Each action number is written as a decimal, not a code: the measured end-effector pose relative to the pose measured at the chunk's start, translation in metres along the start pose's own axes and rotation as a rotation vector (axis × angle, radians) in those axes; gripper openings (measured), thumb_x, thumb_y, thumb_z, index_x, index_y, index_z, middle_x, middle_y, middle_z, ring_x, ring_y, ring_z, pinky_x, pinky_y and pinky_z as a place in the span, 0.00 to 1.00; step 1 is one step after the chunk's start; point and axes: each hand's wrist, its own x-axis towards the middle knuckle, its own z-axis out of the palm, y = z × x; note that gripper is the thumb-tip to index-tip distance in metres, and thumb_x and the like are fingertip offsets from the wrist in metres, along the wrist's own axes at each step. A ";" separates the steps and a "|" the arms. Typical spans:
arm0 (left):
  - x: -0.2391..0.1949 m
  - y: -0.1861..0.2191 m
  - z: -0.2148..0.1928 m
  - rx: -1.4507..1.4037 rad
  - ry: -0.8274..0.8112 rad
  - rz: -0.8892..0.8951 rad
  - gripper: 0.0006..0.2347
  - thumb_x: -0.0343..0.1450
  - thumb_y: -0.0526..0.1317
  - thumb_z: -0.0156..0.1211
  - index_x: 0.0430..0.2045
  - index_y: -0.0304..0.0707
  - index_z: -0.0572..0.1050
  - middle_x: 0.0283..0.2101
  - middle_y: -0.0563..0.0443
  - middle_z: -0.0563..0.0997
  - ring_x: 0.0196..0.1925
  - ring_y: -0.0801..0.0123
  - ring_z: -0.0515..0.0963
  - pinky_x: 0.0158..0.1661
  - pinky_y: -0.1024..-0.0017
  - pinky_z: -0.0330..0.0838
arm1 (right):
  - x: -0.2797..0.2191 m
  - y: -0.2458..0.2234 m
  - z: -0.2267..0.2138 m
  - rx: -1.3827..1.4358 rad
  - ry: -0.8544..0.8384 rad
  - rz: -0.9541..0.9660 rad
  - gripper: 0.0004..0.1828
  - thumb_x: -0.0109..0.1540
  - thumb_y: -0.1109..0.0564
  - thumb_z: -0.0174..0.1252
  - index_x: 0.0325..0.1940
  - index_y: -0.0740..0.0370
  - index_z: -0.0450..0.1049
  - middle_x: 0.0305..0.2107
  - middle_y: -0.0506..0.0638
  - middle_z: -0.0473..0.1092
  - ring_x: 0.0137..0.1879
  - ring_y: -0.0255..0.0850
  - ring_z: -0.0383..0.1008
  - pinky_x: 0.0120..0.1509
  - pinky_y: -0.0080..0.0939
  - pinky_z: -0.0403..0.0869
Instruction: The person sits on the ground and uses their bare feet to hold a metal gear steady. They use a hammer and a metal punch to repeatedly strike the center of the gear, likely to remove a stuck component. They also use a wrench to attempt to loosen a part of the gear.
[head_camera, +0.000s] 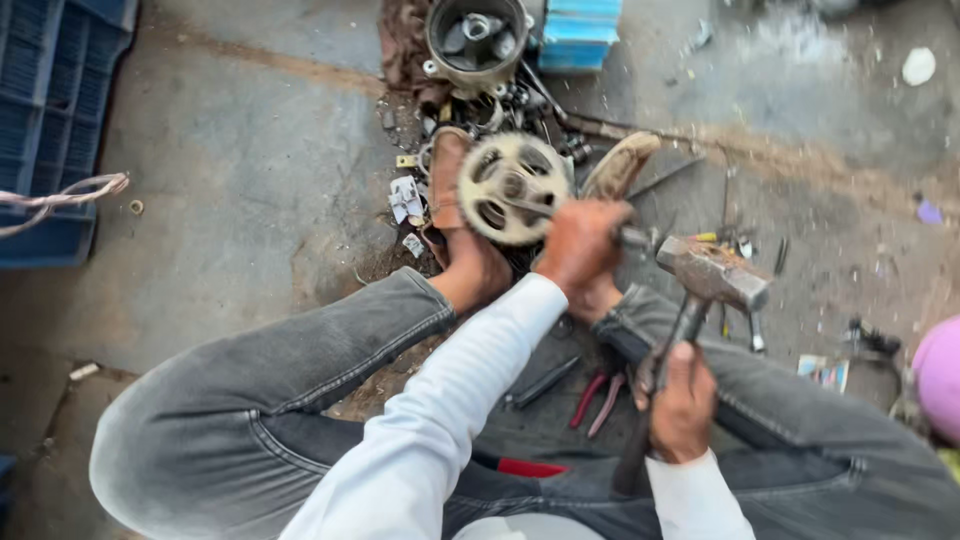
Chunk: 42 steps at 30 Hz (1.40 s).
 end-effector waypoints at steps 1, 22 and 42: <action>-0.001 0.001 -0.002 -0.001 0.033 0.012 0.16 0.54 0.31 0.64 0.34 0.41 0.77 0.37 0.44 0.82 0.42 0.51 0.82 0.43 0.56 0.73 | -0.006 0.002 0.003 0.011 0.017 0.002 0.26 0.70 0.36 0.40 0.42 0.61 0.69 0.19 0.50 0.62 0.19 0.38 0.60 0.20 0.38 0.59; 0.008 0.008 0.007 0.081 -0.109 0.006 0.04 0.64 0.34 0.63 0.27 0.43 0.75 0.27 0.52 0.80 0.35 0.61 0.83 0.39 0.60 0.70 | -0.002 -0.012 -0.034 0.205 -0.014 -0.112 0.29 0.74 0.33 0.39 0.45 0.64 0.62 0.20 0.50 0.58 0.21 0.37 0.58 0.26 0.37 0.61; 0.025 0.009 0.025 0.147 -0.035 -0.127 0.05 0.65 0.34 0.64 0.29 0.43 0.74 0.27 0.51 0.80 0.34 0.58 0.81 0.38 0.58 0.68 | 0.032 -0.039 -0.041 0.209 -0.076 -0.219 0.30 0.75 0.31 0.39 0.45 0.62 0.61 0.21 0.48 0.57 0.22 0.36 0.57 0.28 0.37 0.62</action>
